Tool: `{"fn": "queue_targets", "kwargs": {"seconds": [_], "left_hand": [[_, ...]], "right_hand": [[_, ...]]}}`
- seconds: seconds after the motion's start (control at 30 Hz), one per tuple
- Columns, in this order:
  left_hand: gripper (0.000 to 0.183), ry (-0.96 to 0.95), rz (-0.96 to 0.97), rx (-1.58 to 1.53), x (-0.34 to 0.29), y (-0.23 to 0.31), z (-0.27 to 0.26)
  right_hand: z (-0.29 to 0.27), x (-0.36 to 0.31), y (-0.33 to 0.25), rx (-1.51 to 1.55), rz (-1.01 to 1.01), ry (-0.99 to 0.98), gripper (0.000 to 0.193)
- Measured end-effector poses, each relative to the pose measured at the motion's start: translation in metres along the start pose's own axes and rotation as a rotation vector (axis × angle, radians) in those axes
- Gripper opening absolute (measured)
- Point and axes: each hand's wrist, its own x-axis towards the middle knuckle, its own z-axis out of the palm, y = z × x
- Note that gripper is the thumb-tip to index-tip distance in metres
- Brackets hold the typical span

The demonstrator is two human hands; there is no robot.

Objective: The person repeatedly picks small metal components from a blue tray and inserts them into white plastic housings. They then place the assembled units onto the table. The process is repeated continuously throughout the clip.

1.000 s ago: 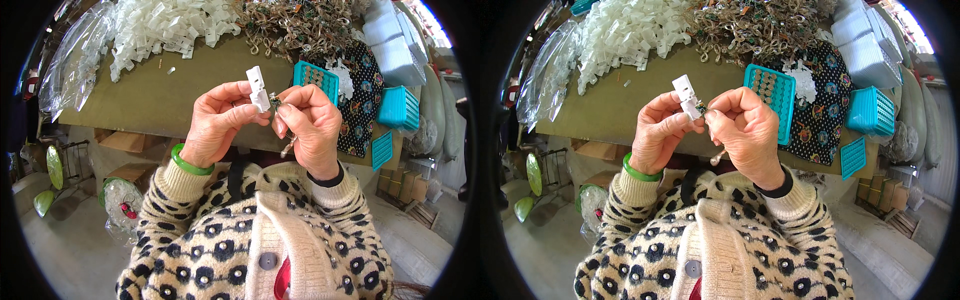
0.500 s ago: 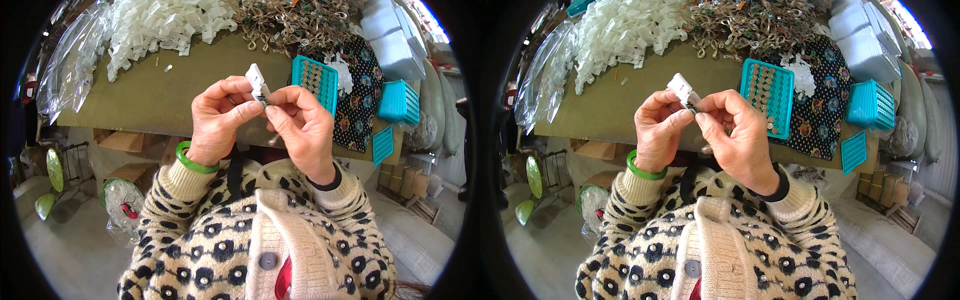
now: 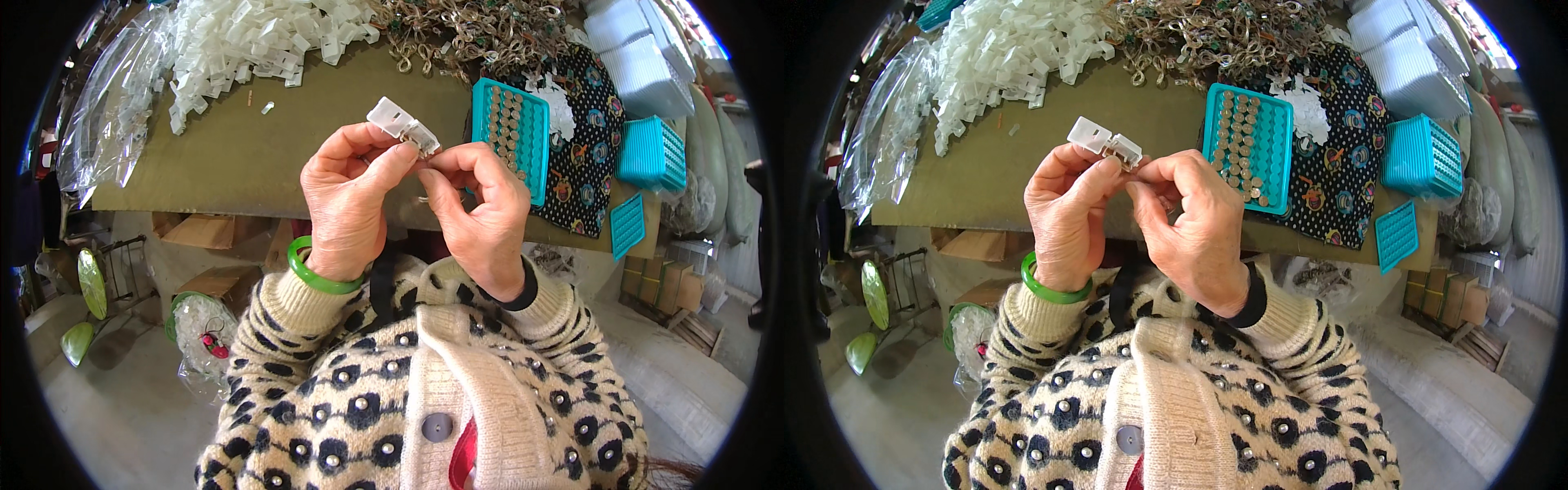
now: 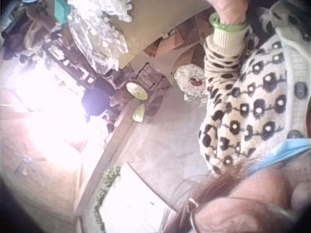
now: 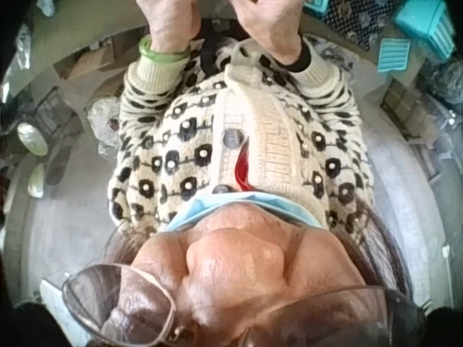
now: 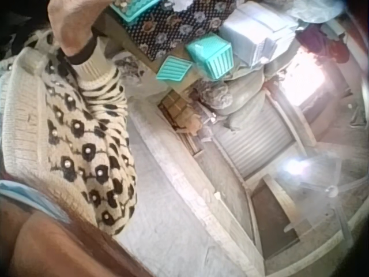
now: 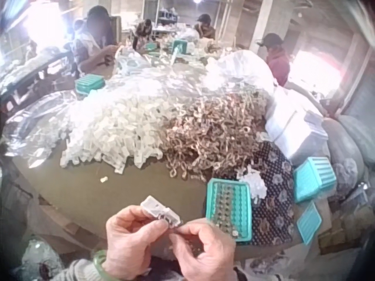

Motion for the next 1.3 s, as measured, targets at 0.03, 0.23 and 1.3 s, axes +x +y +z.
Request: {"fn": "queue_targets", "kwargs": {"seconds": [0.03,0.23,1.3], "left_hand": [[0.018,0.024,0.000,-0.010,-0.001,-0.002,0.001],[0.020,0.046,0.109,0.111,-0.007,-0.004,0.005],[0.021,0.072,0.155,0.038,-0.008,-0.009,-0.004]], "right_hand": [[0.000,0.000,0.000,-0.045,-0.035,-0.008,0.010],[0.004,0.003,0.001,-0.119,-0.118,0.042,0.017],[0.008,0.006,0.012,-0.277,-0.386,0.093,0.023]]}}
